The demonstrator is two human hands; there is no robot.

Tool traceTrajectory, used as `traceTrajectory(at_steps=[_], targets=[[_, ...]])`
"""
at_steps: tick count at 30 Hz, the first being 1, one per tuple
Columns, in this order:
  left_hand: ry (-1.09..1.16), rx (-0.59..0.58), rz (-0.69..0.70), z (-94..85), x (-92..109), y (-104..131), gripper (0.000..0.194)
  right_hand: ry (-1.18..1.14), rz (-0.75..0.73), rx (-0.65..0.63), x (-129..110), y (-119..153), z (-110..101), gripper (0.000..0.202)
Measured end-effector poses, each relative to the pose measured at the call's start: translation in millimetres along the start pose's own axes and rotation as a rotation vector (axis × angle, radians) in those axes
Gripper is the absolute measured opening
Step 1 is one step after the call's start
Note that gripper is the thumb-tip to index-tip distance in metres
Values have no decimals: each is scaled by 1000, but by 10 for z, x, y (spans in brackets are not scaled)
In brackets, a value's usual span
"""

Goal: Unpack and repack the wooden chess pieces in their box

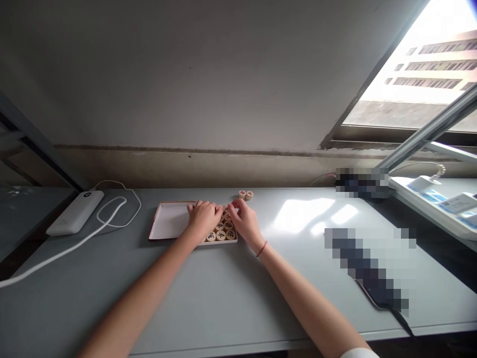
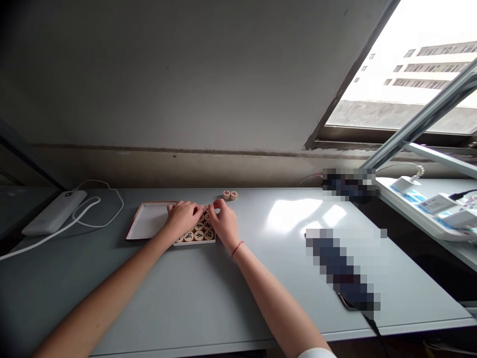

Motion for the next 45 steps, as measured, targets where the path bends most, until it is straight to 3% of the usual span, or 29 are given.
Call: traceTrajectory(at_steps=[6,13,15,18,19,21,23,25,29,33,35,39,45], targets=[[74,-27,-52,6,-25,47,24,-7,9,15,-15,5,-6,25],[173,-65,-110,16,-34,47,17,-70,33,22,-4,11,16,24],[222,-15,-117,-32,-47,33,15,-67,25,59,-13,-2,-36,21],[391,80,-107,-136,-70,12,14,-44,-138,95,-114,-23,-102,22],[499,58,-98,-147,-70,7,15,-53,-209,92,-160,-23,-108,26],[776,-93,-93,-115,-42,6,21,-93,-303,95,-236,-10,-114,30],[1037,-283,-136,-55,11,30,27,-133,-326,127,-275,3,-130,25],[1223,-399,-211,-16,62,66,31,-187,-304,154,-272,1,-153,19],[1470,-398,-349,-30,81,98,33,-350,-147,219,-49,-85,-252,22],[1542,-377,-412,-30,13,74,26,-440,190,319,510,-184,-423,36],[1559,-391,-409,-11,-16,54,27,-410,282,295,755,-218,-490,35],[1559,-422,-434,31,-30,47,23,-312,257,298,987,-254,-570,24],[1509,-430,-421,34,18,98,25,-1,83,206,918,-267,-491,20]])
Point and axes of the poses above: each hand's wrist, its own y-axis away from the middle knuckle, its own z-axis out of the palm, x = y × z, the point moved 5 cm from there along -y, towards the middle knuckle, and after that the axes turned 11 degrees about -z, right-handed, at the moved point
